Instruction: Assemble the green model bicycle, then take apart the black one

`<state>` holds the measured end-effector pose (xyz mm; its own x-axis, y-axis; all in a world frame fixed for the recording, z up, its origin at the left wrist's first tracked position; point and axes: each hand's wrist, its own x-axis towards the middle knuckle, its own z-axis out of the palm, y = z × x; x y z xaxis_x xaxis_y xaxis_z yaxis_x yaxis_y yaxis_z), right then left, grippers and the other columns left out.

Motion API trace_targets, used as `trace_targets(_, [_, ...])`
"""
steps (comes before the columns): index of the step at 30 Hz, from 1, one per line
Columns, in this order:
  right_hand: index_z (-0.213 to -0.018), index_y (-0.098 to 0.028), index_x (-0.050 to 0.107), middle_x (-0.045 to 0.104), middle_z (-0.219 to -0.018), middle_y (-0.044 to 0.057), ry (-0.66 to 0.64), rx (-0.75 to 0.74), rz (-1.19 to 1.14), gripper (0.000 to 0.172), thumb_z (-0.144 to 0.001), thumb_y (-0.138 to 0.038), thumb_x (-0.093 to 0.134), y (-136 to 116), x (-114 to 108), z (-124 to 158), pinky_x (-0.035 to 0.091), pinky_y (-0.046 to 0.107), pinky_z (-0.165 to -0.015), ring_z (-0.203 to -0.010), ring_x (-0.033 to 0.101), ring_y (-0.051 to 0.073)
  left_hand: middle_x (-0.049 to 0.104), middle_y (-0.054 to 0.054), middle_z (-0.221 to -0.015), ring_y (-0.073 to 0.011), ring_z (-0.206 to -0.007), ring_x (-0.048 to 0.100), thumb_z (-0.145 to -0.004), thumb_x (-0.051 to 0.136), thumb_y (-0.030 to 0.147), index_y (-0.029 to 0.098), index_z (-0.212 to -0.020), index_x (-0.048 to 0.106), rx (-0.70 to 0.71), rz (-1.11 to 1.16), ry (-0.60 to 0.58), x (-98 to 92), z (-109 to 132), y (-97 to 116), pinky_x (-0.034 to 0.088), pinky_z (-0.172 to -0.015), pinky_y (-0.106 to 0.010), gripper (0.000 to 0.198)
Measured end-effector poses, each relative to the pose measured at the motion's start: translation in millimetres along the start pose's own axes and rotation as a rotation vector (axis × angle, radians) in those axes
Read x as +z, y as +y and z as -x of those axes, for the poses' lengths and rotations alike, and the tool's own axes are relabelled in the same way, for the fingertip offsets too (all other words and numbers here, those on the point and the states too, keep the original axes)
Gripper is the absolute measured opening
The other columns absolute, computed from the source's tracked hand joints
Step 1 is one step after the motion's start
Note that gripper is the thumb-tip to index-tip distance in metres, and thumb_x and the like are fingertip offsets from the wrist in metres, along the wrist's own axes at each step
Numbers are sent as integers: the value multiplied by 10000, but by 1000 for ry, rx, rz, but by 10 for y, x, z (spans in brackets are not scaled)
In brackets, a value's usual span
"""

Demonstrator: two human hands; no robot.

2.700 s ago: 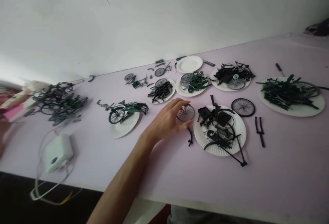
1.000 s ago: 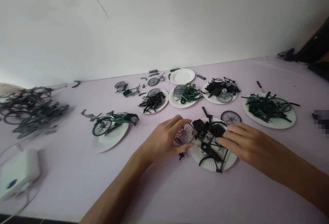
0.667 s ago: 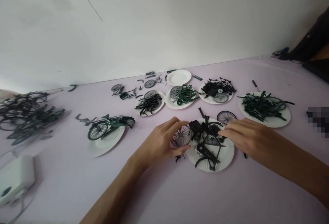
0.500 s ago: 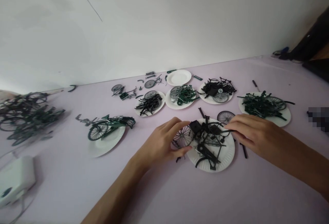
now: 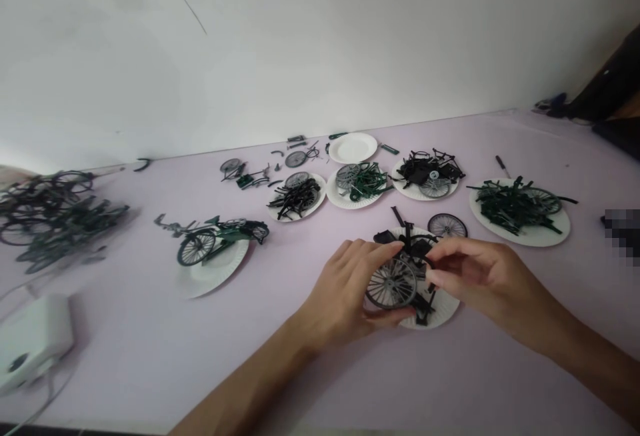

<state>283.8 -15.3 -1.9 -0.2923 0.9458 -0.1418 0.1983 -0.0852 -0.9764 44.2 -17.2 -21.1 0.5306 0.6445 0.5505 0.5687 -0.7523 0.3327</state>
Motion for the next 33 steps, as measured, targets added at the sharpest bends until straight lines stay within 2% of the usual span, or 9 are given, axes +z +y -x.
trace_targets(6, [-901, -216, 723, 734, -801, 9, -84, 101, -146, 243, -759, -372, 843, 43, 37, -42, 584, 275, -710, -765, 710, 178, 709, -106, -1089, -239, -931, 673, -964, 679, 519, 210, -1450, 371, 11, 0, 27, 17, -2, 57, 524, -774, -375, 653])
trace_targets(11, [-886, -214, 720, 731, -821, 5, -89, 146, -132, 233, -724, -305, 861, 28, 55, -20, 571, 270, -710, -778, 704, 176, 722, -112, -1118, -240, -982, 687, -948, 709, 513, 181, -1461, 386, 41, -14, 11, 32, -3, 41, 525, -793, -370, 691])
trace_targets(17, [-851, -210, 719, 703, -776, -6, -93, 125, -132, 215, -718, -292, 868, -12, 83, -3, 557, 251, -669, -748, 690, 168, 737, -125, -1115, -230, -979, 698, -937, 722, 526, 126, -1420, 445, 129, -37, 64, 67, -5, 35, 515, -778, -351, 686])
trace_targets(24, [-835, -205, 739, 698, -764, 12, -58, 43, -110, 191, -765, -349, 842, -2, 115, 2, 546, 236, -625, -721, 658, 155, 737, -110, -1073, -220, -930, 697, -939, 724, 511, 113, -1374, 495, 146, -54, 77, 85, -1, 36, 508, -732, -345, 632])
trace_targets(33, [-841, -205, 749, 705, -762, -10, -117, 122, -161, 221, -696, -281, 898, 46, 97, -30, 554, 216, -640, -694, 681, 135, 719, -128, -1091, -214, -971, 685, -927, 747, 487, 74, -1391, 481, 166, 9, 60, 80, 18, 8, 535, -754, -345, 676])
